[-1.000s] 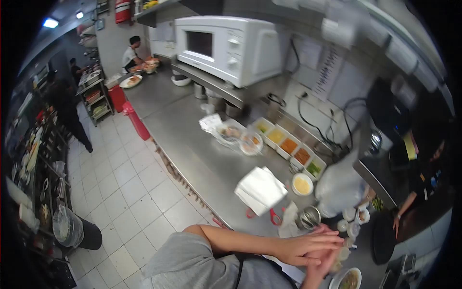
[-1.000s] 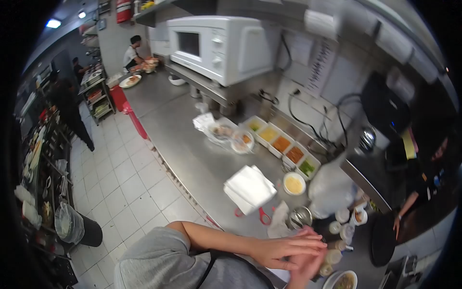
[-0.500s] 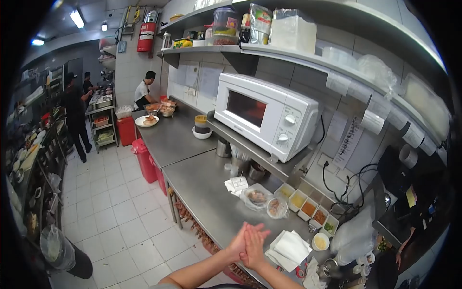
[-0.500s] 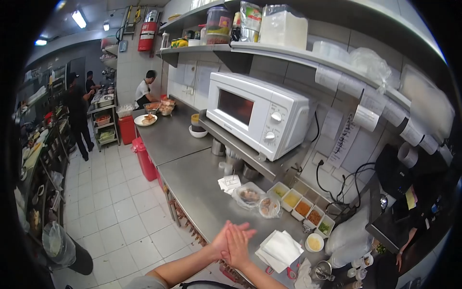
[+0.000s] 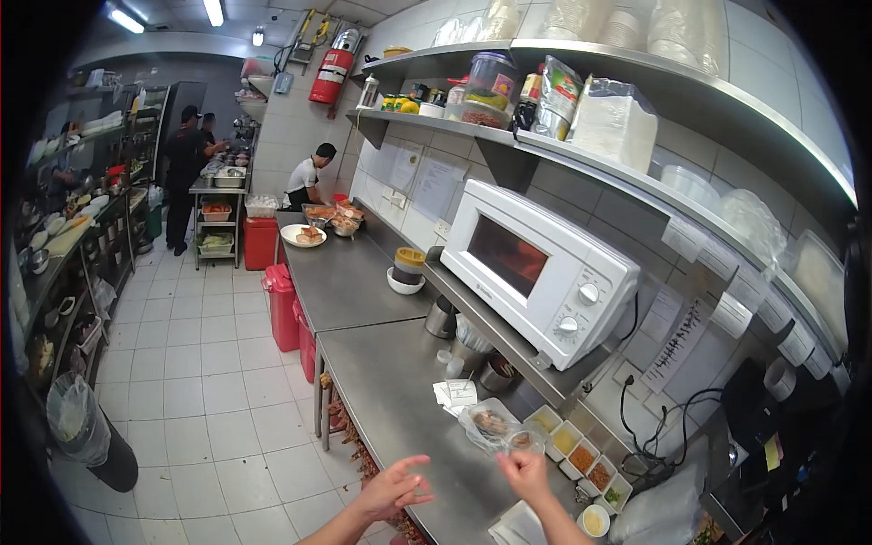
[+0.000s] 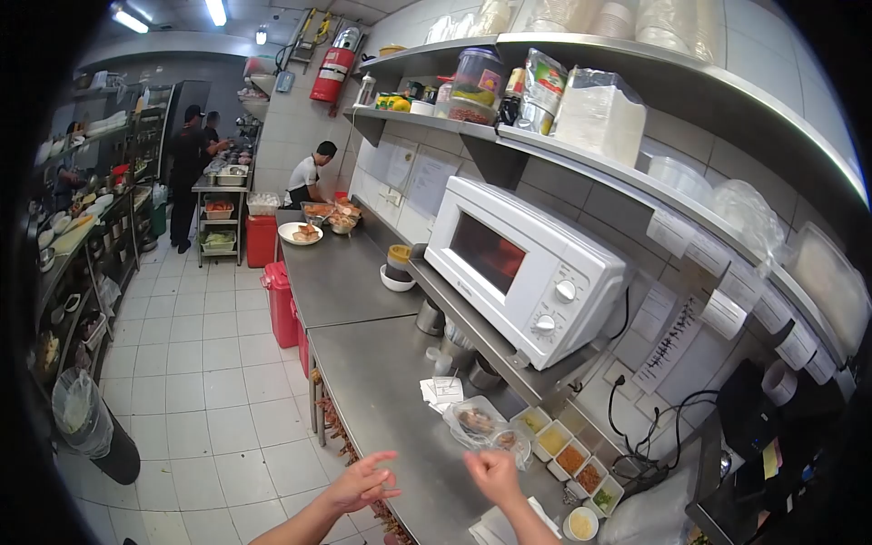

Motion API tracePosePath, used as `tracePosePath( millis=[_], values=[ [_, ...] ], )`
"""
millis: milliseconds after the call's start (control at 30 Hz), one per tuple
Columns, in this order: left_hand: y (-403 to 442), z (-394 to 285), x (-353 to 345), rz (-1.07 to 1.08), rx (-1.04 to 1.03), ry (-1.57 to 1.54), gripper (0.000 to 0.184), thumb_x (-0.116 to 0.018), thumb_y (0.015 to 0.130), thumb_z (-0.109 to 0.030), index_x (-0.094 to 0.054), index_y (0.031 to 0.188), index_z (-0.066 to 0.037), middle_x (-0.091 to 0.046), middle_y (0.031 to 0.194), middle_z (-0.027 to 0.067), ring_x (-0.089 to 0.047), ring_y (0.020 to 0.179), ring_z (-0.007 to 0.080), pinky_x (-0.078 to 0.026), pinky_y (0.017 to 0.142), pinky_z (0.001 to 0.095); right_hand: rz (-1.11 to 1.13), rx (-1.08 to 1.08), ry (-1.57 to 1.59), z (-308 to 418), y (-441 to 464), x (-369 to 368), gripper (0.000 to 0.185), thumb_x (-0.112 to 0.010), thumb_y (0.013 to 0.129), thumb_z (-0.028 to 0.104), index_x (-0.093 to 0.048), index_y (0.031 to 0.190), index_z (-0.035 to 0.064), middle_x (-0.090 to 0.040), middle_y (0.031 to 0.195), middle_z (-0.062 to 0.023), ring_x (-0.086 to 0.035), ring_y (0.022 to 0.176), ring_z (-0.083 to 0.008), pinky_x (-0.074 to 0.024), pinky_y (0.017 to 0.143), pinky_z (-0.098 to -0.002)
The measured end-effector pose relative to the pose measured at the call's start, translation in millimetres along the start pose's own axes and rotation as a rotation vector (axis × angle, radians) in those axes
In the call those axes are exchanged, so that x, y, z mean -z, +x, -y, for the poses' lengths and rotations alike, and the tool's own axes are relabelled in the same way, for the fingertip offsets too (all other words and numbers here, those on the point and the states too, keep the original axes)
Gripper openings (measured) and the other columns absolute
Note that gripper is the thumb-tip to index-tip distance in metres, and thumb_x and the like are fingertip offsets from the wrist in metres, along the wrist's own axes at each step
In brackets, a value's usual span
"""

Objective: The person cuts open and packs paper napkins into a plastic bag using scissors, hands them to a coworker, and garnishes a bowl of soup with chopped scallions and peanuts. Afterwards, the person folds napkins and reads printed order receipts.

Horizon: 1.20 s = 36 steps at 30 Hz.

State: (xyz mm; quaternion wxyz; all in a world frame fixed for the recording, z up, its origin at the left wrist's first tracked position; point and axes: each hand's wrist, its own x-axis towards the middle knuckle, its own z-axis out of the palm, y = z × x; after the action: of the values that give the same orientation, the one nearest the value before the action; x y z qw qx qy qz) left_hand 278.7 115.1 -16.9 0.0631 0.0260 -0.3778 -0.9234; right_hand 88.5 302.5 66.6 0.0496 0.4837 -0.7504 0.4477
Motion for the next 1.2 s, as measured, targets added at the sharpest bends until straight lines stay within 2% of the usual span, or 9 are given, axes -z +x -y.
tracePosePath(
  millis=[167,267,333,533,700,900,1100,1167,1200],
  values=[
    [-15.2,-46.0,61.8,-0.008,-0.264,-0.082,0.07,-0.059,0.085,0.003,-0.024,0.143,-0.015,-0.038,0.138,0.014,-0.048,0.121,0.0321,-0.04,0.102,0.0419,-0.081,0.279,-0.043,33.4,97.5,-0.9,0.03,-0.062,0.072,-0.005,-0.038,0.057,0.0032,-0.042,0.058,-0.0054,-0.042,0.054,-0.0137,-0.0324,0.047,-0.0278],
    [-17.9,-88.3,106.3,-0.065,-0.313,-0.12,0.076,-0.062,0.083,0.003,-0.022,0.144,-0.016,-0.033,0.141,0.0138,-0.043,0.125,0.0363,-0.04,0.102,0.0419,0.088,0.35,0.017,85.0,159.0,-27.3,0.011,-0.061,0.075,-0.003,-0.051,0.077,0.0008,-0.053,0.089,-0.0098,-0.053,0.076,-0.0155,-0.044,0.057,-0.0269],
    [-20.8,-122.0,141.8,-0.093,-0.331,-0.153,0.08,-0.065,0.081,0.002,-0.021,0.144,-0.016,-0.035,0.14,0.0135,-0.043,0.125,0.0401,-0.042,0.101,0.0435,0.223,0.328,0.0,106.9,199.3,-52.0,0.023,-0.061,0.077,0.0,-0.057,0.1,0.0012,-0.05,0.111,-0.0137,-0.057,0.094,-0.021,-0.0502,0.071,-0.0297],
    [-14.7,-248.0,234.5,-0.047,-0.264,-0.108,0.078,-0.064,0.083,-0.001,-0.017,0.145,-0.015,-0.031,0.139,0.0107,-0.045,0.123,0.0393,-0.045,0.096,0.0431,0.1,0.618,-0.353,168.8,339.9,-133.6,0.033,-0.065,0.077,0.006,-0.055,0.109,0.0038,-0.049,0.117,-0.0165,-0.057,0.099,-0.0329,-0.0479,0.084,-0.0365],
    [39.3,-337.1,264.6,0.002,-0.182,0.083,0.081,-0.065,0.083,-0.005,-0.015,0.146,-0.017,-0.023,0.145,0.0125,-0.043,0.125,0.0391,-0.044,0.098,0.0449,-0.055,0.566,-0.603,183.8,454.8,-149.7,0.04,-0.068,0.077,0.012,-0.054,0.114,0.0059,-0.048,0.119,-0.0185,-0.056,0.104,-0.0351,-0.0479,0.086,-0.0399],
    [144.5,-442.7,238.6,0.319,-0.243,0.595,0.084,-0.064,0.087,-0.013,-0.005,0.147,-0.01,-0.01,0.148,0.0182,-0.041,0.128,0.0299,-0.044,0.094,0.036,-0.203,0.548,-0.878,184.1,593.7,-83.8,0.036,-0.066,0.079,0.015,-0.058,0.113,0.0069,-0.053,0.11,-0.019,-0.056,0.101,-0.0361,-0.0461,0.089,-0.0397],
    [243.1,-554.8,175.9,0.434,-0.474,0.79,0.087,-0.066,0.085,-0.02,-0.006,0.147,-0.011,-0.013,0.148,0.0166,-0.038,0.129,0.0296,-0.039,0.099,0.0399,-0.449,0.406,-0.77,179.4,694.8,-34.1,0.027,-0.063,0.08,0.017,-0.064,0.102,0.0014,-0.062,0.096,-0.0219,-0.059,0.095,-0.0359,-0.0462,0.085,-0.0407],
    [282.0,-590.0,158.3,0.427,-0.537,0.882,0.088,-0.066,0.085,-0.024,-0.006,0.147,-0.012,-0.013,0.148,0.019,-0.036,0.13,0.0308,-0.039,0.1,0.0408,-0.537,0.411,-0.945,168.0,731.5,-22.8,0.027,-0.062,0.08,0.018,-0.064,0.1,0.0004,-0.061,0.098,-0.0237,-0.059,0.096,-0.0367,-0.0466,0.085,-0.0416],
    [301.2,-605.2,148.7,0.454,-0.59,0.912,0.087,-0.066,0.085,-0.027,-0.006,0.147,-0.013,-0.012,0.147,0.0221,-0.036,0.129,0.0321,-0.038,0.101,0.042,-0.575,0.476,-1.014,164.7,746.0,-19.4,0.041,-0.064,0.079,0.024,-0.06,0.111,-0.0008,-0.061,0.098,-0.025,-0.059,0.096,-0.0393,-0.0461,0.088,-0.0414]
  ],
)
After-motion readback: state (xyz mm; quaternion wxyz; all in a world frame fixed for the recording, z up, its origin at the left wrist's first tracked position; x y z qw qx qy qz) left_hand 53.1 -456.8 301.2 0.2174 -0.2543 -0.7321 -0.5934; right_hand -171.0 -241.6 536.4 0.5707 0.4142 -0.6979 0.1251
